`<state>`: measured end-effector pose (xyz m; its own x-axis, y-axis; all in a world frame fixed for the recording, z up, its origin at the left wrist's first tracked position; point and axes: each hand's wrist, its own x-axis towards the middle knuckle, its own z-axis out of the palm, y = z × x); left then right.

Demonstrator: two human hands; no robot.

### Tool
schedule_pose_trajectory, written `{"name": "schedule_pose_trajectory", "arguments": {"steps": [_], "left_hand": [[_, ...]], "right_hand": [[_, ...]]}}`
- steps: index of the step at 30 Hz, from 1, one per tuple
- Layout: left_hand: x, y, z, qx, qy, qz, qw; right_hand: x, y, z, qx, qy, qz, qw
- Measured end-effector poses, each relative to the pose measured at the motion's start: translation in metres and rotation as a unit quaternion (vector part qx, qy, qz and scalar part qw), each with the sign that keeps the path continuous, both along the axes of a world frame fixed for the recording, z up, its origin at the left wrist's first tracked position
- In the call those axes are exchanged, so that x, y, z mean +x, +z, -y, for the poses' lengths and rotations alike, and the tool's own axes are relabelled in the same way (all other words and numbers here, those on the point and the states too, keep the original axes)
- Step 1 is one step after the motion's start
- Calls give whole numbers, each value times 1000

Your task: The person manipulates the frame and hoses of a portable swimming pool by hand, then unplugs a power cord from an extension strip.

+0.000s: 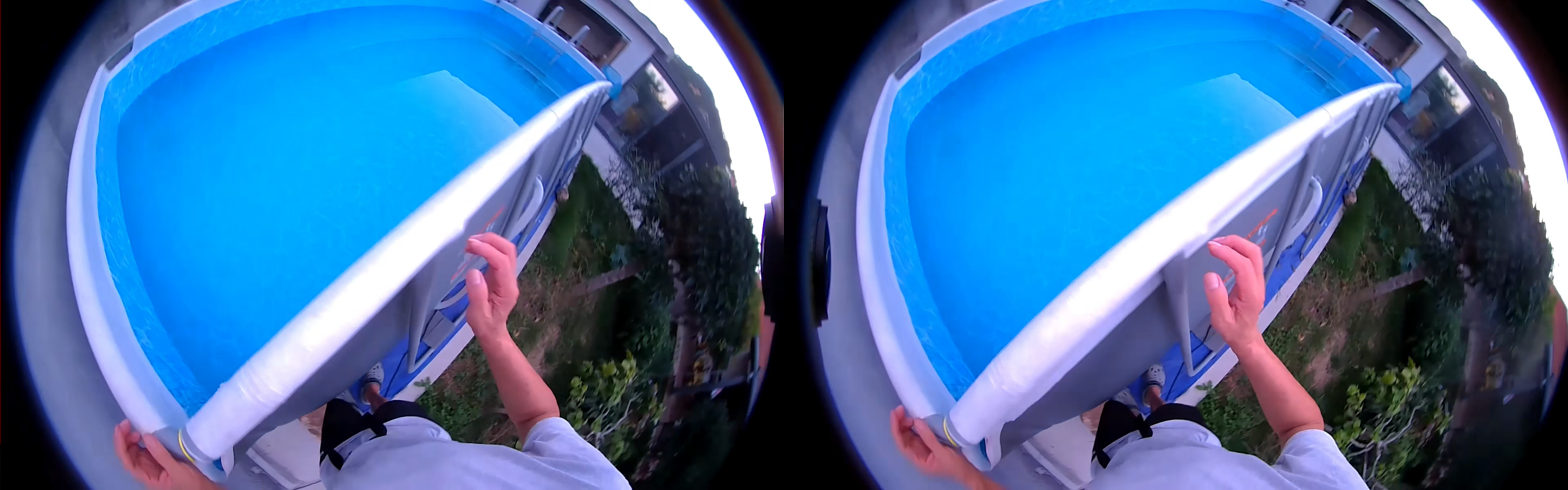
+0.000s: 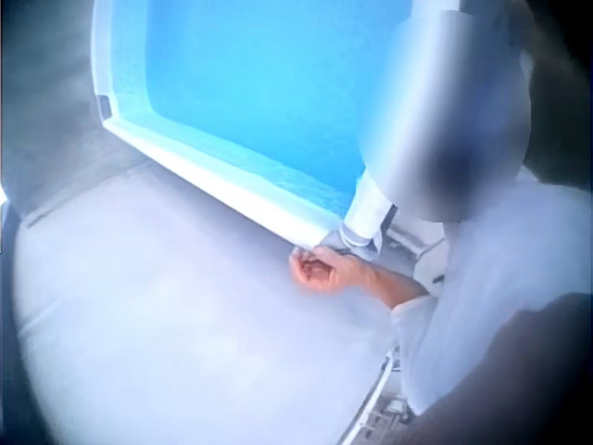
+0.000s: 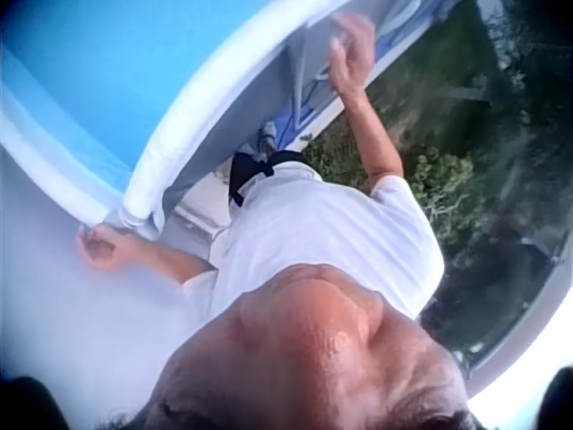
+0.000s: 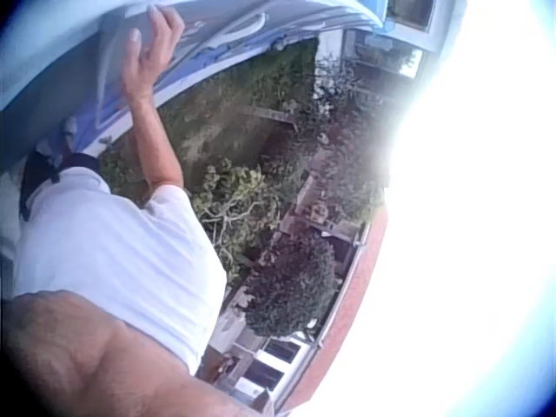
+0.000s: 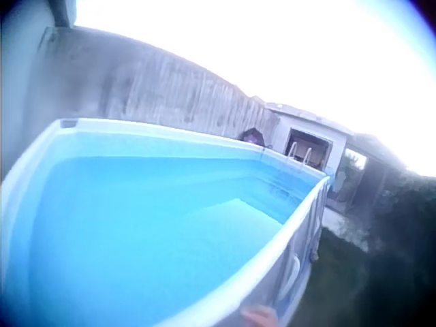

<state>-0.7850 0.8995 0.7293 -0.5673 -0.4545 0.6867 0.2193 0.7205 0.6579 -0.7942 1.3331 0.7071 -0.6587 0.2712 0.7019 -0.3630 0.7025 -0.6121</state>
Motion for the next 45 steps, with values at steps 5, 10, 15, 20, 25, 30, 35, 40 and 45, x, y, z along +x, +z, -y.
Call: {"name": "schedule_pose_trajectory", "arguments": {"steps": [5,10,15,20,25,30,35,40,45], "left_hand": [[-7,-12,25,-41,-79,-89,992],[-22,-31,25,-58,-86,-150,983],[-30,-59,16,-80,-87,-141,983],[-31,-74,9,-94,-93,-138,982],[-30,-82,9,-91,-102,-135,981],[-27,-88,9,-97,-105,-135,980],[-28,-93,5,-97,-112,-133,980],[-28,-95,5,-99,-119,-132,979],[-29,-96,6,-99,-124,-132,978]], "right_hand": [[-63,32,32,167,-14,-68,983],[-70,21,33,187,-67,-43,979],[-76,10,34,105,-45,-53,992],[-77,8,34,117,-39,-30,992],[-77,10,36,120,-34,-30,992],[-76,9,35,117,-28,-26,992],[-77,9,37,109,-37,-29,993],[-78,9,36,108,-38,-31,993],[-77,8,36,119,-34,-30,992]]}}
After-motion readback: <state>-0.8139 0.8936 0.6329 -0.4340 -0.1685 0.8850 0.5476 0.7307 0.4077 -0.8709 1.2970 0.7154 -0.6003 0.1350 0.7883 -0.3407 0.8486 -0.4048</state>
